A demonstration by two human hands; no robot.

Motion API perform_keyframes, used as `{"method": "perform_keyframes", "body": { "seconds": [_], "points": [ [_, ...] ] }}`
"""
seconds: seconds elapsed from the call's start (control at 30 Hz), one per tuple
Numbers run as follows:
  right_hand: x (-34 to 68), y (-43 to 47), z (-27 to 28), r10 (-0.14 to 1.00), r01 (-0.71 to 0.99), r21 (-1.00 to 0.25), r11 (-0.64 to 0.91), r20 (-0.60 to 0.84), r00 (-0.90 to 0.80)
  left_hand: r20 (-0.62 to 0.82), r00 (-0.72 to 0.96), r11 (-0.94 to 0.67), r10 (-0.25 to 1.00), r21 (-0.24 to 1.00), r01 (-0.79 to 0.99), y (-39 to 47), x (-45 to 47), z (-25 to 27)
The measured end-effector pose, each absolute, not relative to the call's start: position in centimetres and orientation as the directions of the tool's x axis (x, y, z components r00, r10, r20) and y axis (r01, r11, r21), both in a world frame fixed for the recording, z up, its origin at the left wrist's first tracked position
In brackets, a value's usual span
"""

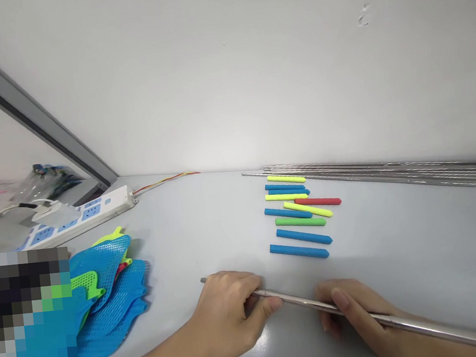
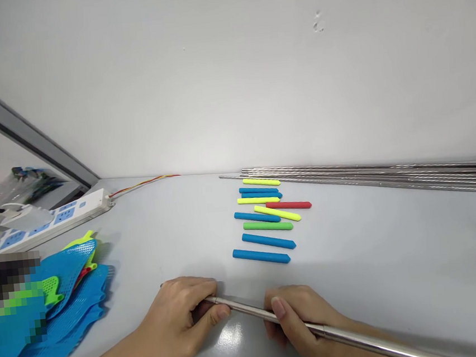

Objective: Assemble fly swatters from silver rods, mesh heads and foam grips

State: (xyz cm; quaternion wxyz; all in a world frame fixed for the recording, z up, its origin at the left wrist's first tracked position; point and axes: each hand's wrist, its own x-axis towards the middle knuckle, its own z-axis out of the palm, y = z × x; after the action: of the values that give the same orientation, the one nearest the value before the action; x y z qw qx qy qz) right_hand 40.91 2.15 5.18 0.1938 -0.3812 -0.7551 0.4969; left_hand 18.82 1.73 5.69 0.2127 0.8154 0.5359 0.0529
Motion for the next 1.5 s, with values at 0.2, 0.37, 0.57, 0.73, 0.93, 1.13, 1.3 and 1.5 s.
{"method": "perform_keyframes", "body": {
  "seconds": [0.2, 0.37, 0.57, 0.73, 0.93, 1.13, 1.3, 1.5],
  "points": [
    [40.9, 2.1, 5.1, 0.775, 0.422, -0.892, 0.162, -0.149, -0.614, -0.188, 0.438, -0.333, 0.879, 0.414, 0.847, 2.2, 18.5, 6.7],
    [40.9, 2.4, 5.2, 0.766, 0.436, -0.891, 0.126, -0.192, -0.614, -0.129, 0.343, -0.276, 0.93, 0.37, 0.887, 2.4, 18.4, 6.5],
    [40.8, 2.5, 5.3, 0.778, 0.428, -0.897, 0.111, -0.19, -0.599, -0.1, 0.262, -0.219, 0.96, 0.314, 0.924, 3.0, 18.0, 6.6],
    [40.8, 2.6, 4.7, 0.794, 0.373, -0.924, 0.085, -0.163, -0.585, -0.121, 0.224, -0.182, 0.967, 0.287, 0.941, 3.4, 17.8, 6.8],
    [40.9, 2.6, 4.7, 0.788, 0.387, -0.921, 0.054, -0.198, -0.582, -0.158, 0.212, -0.16, 0.964, 0.289, 0.944, 3.2, 17.9, 6.6],
    [40.9, 2.4, 5.0, 0.783, 0.423, -0.889, 0.174, -0.135, -0.607, -0.158, 0.288, -0.213, 0.944, 0.372, 0.903, 3.4, 17.6, 6.0],
    [40.8, 2.5, 5.1, 0.708, 0.41, -0.833, 0.372, -0.031, -0.705, -0.124, 0.302, -0.241, 0.945, 0.36, 0.901, 3.5, 17.5, 5.7],
    [40.7, 2.7, 5.3, 0.699, 0.433, -0.805, 0.406, -0.032, -0.714, -0.129, 0.223, -0.171, 0.966, 0.328, 0.929, 3.6, 17.6, 5.5]
  ]
}}
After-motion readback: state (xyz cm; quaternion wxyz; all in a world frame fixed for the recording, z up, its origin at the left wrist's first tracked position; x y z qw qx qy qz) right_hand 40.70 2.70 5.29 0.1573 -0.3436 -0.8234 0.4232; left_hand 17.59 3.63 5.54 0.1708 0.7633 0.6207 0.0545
